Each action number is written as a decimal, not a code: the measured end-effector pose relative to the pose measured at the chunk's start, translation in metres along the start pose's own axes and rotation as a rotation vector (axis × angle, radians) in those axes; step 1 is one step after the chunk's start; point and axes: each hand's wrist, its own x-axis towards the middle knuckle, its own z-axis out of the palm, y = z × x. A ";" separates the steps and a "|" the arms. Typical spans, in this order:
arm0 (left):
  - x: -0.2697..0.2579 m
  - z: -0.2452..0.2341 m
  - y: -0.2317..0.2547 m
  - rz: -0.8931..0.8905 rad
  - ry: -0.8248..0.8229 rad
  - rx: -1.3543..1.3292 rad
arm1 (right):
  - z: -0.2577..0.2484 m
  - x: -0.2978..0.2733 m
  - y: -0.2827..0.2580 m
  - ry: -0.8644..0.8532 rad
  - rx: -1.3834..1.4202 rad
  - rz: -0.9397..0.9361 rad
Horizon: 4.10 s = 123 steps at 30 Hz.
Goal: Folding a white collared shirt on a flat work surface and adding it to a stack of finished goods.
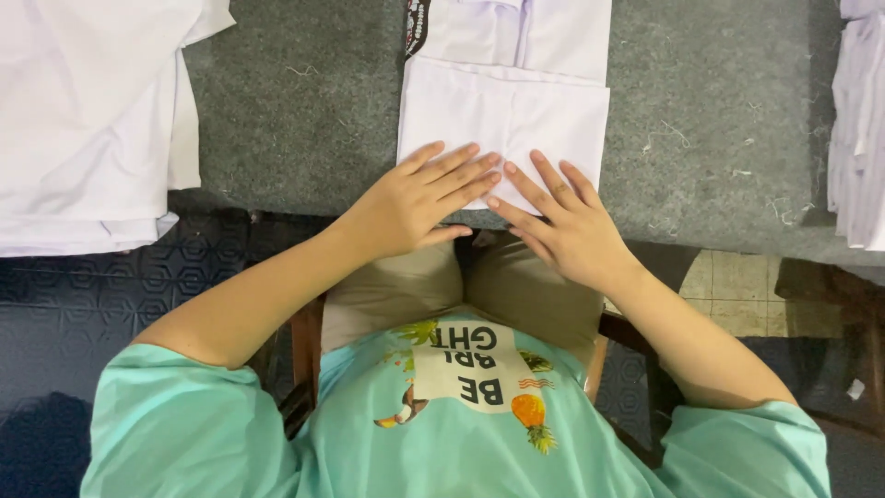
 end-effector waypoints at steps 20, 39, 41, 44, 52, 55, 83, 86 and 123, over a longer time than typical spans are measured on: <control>-0.041 -0.005 -0.028 0.081 0.014 0.099 | -0.020 -0.038 0.035 0.122 -0.030 -0.042; -0.066 -0.026 -0.019 0.227 -0.022 0.074 | -0.032 -0.039 0.018 0.210 -0.042 -0.193; -0.062 -0.028 -0.019 0.178 -0.045 0.086 | -0.025 -0.044 0.028 0.200 -0.032 -0.159; -0.061 -0.024 -0.025 0.083 -0.094 0.055 | -0.017 -0.048 0.039 0.184 -0.023 -0.127; -0.068 -0.026 -0.017 0.191 0.014 0.046 | -0.020 -0.056 0.033 0.195 0.006 -0.160; -0.065 -0.019 -0.021 0.223 0.059 0.081 | -0.017 -0.049 0.035 0.197 -0.050 -0.144; -0.055 -0.031 -0.015 -0.074 0.059 -0.201 | -0.019 -0.061 0.046 0.127 0.487 0.141; -0.049 -0.028 -0.003 -0.120 0.283 -0.315 | 0.001 -0.093 0.051 0.183 0.784 0.221; 0.114 -0.011 -0.186 -0.756 0.056 0.132 | 0.016 0.118 0.178 -0.011 0.998 1.279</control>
